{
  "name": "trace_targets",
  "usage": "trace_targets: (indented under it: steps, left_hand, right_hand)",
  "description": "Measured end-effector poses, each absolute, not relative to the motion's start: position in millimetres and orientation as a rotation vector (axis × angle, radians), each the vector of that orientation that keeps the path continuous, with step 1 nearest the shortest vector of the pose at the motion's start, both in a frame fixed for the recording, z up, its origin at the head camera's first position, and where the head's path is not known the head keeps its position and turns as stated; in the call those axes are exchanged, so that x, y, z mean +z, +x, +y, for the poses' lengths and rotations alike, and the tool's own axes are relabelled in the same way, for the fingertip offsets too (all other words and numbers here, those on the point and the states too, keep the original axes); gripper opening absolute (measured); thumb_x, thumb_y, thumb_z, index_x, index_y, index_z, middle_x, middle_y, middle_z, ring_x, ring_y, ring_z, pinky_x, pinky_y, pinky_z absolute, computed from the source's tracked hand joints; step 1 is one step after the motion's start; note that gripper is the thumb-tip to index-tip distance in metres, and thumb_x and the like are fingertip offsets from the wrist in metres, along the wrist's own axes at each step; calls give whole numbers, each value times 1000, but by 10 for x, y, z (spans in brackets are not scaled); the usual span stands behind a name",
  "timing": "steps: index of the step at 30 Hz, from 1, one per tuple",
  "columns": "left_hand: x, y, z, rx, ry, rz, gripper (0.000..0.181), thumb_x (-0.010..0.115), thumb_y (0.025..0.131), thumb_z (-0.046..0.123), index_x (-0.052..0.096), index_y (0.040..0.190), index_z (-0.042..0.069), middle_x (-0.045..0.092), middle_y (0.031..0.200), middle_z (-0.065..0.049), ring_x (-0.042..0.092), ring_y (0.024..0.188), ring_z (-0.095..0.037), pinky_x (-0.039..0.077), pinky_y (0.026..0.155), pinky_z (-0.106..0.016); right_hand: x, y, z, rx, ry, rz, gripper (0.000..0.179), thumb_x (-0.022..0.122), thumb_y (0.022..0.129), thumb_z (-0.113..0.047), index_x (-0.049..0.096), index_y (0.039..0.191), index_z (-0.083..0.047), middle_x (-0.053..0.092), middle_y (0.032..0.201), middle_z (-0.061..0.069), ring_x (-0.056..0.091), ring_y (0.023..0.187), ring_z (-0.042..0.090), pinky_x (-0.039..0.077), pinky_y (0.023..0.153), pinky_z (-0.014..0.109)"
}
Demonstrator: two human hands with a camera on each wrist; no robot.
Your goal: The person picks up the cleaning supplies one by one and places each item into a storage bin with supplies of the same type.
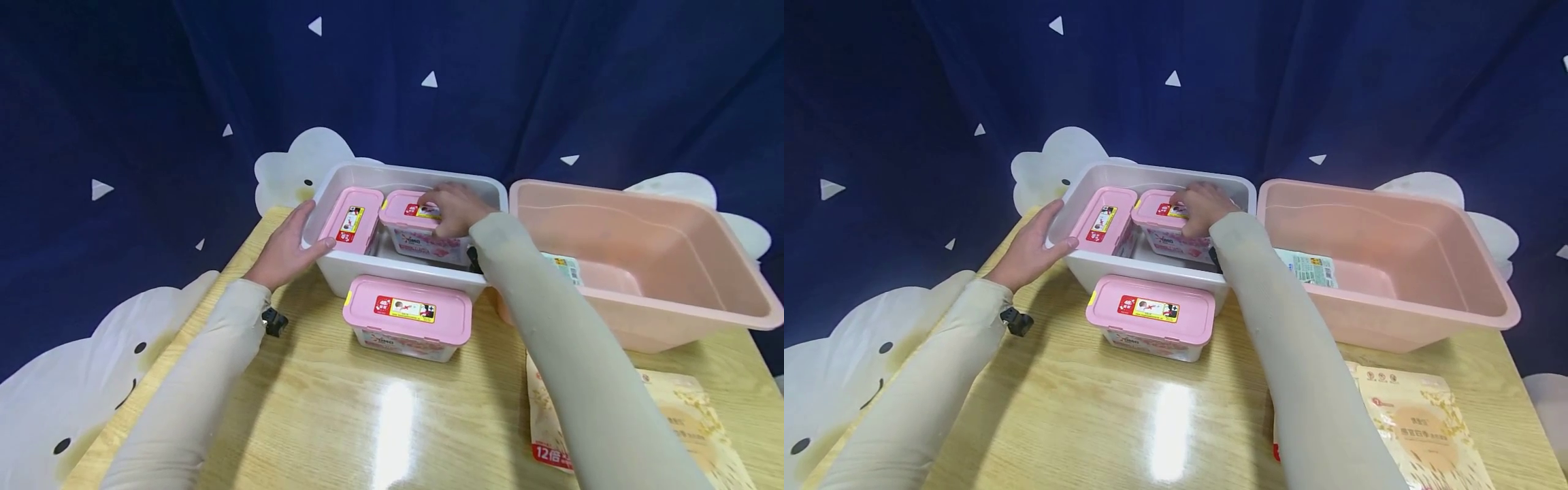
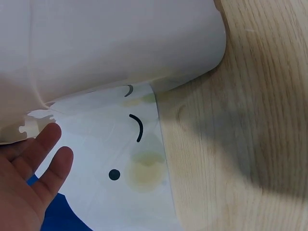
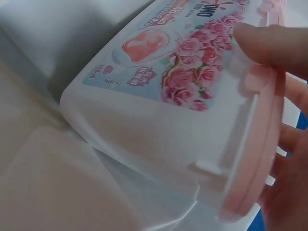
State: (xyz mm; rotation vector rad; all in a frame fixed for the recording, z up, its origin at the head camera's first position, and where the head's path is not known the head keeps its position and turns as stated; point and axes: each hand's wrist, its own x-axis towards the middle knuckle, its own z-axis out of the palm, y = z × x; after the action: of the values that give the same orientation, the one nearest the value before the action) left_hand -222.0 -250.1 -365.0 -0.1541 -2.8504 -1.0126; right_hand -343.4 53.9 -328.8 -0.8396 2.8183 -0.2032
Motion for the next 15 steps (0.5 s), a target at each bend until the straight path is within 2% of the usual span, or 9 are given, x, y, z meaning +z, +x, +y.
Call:
trace_targets:
  steps: [8, 15]
  left_hand:
    - [-3645, -2213, -2508, -1013, -174, -2841, 89, 60, 91, 49, 17, 159, 12, 25, 165, -13, 34, 146, -40, 31, 117, -63]
    - [-3671, -2168, -2566, -1008, -180, -2835, 88, 60, 92, 48, 17, 159, 10, 25, 164, -14, 34, 146, -41, 31, 117, -64]
  right_hand:
    - [-3284, -3412, 533, -191, -769, 2807, 76, 77, 74, -19, 50, 144, -23, 43, 153, 10, 38, 136, 32, 27, 122, 56]
    - [-3328, -3393, 457, -124, -807, 2801, 76, 82, 75, -20, 51, 144, -27, 46, 147, 10, 40, 132, 30, 29, 122, 53]
